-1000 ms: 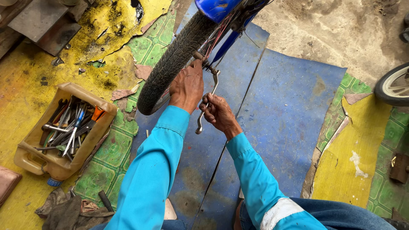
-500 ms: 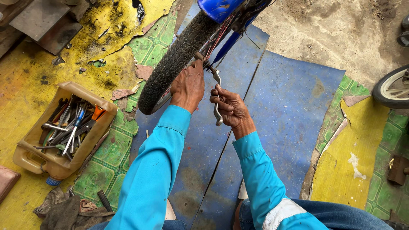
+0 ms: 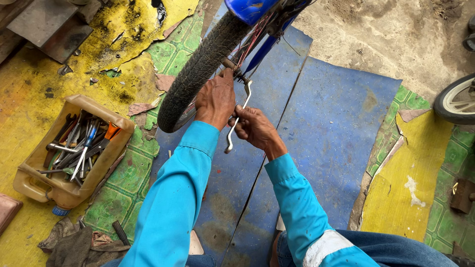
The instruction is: The person works on the front wheel of a blue bicycle, using a wrench to loosen and tighten the axle nut while steadying the wheel with the other hand. They reposition the wrench repeatedly on the nut, then continue working on the wheel hub area near the spokes.
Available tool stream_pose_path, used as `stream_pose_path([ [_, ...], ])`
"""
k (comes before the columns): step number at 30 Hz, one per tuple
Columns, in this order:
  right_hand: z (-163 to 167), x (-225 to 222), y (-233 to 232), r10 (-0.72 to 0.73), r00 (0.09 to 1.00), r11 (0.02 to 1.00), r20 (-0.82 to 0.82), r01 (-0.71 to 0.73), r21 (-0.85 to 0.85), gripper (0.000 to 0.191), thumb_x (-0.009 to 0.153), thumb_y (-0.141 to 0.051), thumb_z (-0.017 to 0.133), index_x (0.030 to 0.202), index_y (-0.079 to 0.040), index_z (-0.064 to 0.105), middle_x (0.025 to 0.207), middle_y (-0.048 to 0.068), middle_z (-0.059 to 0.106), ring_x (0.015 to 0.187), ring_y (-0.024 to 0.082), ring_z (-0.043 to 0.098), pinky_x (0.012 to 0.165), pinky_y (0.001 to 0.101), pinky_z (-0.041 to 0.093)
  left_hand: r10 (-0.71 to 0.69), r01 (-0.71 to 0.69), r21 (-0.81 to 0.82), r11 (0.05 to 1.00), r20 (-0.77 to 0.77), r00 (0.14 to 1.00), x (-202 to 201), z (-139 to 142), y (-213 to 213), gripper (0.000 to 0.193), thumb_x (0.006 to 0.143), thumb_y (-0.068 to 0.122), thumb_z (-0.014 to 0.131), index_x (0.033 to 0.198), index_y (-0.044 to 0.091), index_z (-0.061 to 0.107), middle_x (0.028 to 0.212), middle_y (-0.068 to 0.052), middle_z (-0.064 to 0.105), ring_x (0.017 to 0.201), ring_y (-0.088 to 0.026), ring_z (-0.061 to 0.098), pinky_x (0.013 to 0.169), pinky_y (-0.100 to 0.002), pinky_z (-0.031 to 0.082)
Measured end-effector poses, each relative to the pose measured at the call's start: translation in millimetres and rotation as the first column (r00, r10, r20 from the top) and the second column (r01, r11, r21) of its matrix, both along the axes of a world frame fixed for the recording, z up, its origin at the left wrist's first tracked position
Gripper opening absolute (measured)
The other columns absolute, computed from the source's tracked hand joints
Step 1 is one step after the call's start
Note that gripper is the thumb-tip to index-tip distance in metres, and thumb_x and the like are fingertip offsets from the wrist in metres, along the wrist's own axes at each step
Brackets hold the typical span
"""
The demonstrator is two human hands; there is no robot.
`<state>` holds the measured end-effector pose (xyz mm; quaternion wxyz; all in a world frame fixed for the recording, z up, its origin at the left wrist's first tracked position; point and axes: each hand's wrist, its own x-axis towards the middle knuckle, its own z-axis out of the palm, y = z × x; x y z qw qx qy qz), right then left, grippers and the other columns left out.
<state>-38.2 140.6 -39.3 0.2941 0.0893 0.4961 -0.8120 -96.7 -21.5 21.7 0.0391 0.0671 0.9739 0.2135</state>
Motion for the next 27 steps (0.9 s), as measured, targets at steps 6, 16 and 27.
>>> stream_pose_path([
  [6, -61, -6, -27, 0.165, 0.824, 0.691, -0.542, 0.296, 0.66, 0.02, 0.105, -0.017, 0.052, 0.098, 0.001, 0.055, 0.065, 0.012, 0.069, 0.054, 0.018, 0.067, 0.05, 0.0344, 0.054, 0.043, -0.064, -0.08, 0.995, -0.238, 0.97, 12, 7, 3, 0.021, 0.101, 0.015, 0.058, 0.118, 0.002, 0.056, 0.099, -0.027, 0.071, 0.091, -0.041, 0.073, 0.074, -0.05, 0.061],
  [16, -74, -10, -21, 0.143, 0.853, 0.715, -0.502, 0.261, 0.648, 0.016, 0.106, -0.013, 0.049, 0.101, 0.001, 0.051, 0.068, 0.015, 0.072, 0.052, 0.019, 0.07, 0.048, 0.0353, 0.054, 0.008, -0.007, -0.017, 1.0, 0.037, 0.999, 3, 10, 1, 0.026, 0.098, 0.01, 0.057, 0.122, 0.003, 0.052, 0.113, -0.026, 0.069, 0.101, -0.042, 0.071, 0.077, -0.052, 0.061],
  [27, -90, -41, -6, 0.229, 0.65, 0.528, -0.725, 0.543, 0.653, 0.014, 0.105, -0.011, 0.059, 0.102, 0.002, 0.055, 0.077, 0.02, 0.071, 0.067, 0.027, 0.076, 0.055, 0.0395, 0.058, -0.028, 0.019, -0.133, 0.991, -0.065, 0.998, 5, 11, 0, 0.028, 0.096, 0.009, 0.06, 0.122, 0.003, 0.053, 0.101, -0.026, 0.073, 0.093, -0.04, 0.074, 0.081, -0.051, 0.061],
])
